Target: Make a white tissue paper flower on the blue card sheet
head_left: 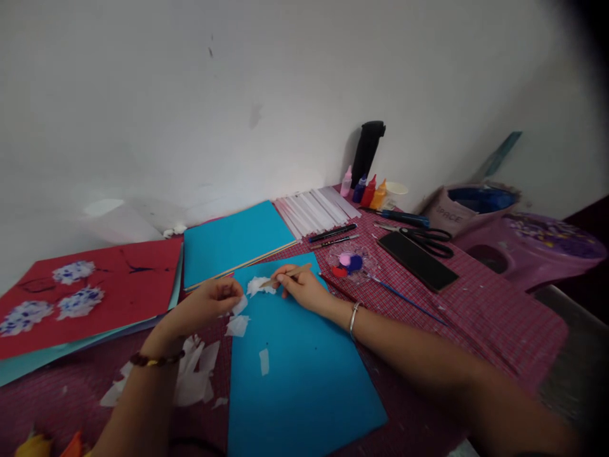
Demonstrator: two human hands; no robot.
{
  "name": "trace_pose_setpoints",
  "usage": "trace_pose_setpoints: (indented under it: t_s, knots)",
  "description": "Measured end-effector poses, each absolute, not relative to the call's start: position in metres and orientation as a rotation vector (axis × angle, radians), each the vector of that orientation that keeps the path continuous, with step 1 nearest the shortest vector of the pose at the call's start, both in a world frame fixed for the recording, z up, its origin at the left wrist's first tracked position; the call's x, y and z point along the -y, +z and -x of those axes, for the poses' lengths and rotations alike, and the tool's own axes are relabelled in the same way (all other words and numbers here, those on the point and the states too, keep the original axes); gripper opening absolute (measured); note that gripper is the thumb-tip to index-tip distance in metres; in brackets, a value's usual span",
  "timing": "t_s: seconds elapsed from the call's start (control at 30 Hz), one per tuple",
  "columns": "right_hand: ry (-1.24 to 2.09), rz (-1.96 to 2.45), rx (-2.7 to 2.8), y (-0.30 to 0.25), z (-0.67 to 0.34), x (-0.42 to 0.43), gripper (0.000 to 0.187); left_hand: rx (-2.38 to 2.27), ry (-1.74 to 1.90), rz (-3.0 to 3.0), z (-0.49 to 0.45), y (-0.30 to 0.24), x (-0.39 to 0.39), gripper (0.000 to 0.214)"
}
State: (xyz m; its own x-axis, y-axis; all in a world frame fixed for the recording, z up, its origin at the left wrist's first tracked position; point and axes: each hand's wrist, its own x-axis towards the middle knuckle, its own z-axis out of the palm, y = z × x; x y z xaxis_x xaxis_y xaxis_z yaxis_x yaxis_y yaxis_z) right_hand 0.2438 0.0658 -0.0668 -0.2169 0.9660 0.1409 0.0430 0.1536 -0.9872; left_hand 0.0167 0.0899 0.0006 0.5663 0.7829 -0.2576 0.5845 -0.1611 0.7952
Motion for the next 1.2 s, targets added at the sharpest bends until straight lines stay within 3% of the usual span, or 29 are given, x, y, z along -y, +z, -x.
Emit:
trace_pose_setpoints:
  t_s: [0.3,0.53,0.77,1.2]
  knots:
    - [1.223,1.043,1.492,-0.064,-0.245,-0.065,0.021,-0.902,0.420,-1.790,-0.036,0.012,-0.076,0.015]
    - [1.245,1.015,1.455,-0.065,-0.245,-0.066,0.019,-1.226,0.599,-1.927,-0.045,-0.039,-0.098,0.020]
    - [1.215,0.983,1.327,-0.060,-0.245,-0.058,0.015,-1.272,0.673,-1.972,-0.045,-0.044,-0.102,0.016]
    - [0.933,1.028,1.837,-0.059,-0.245,-0.055,0.019,-1.347,0.803,-1.888,-0.043,-0.037,-0.101,0.020]
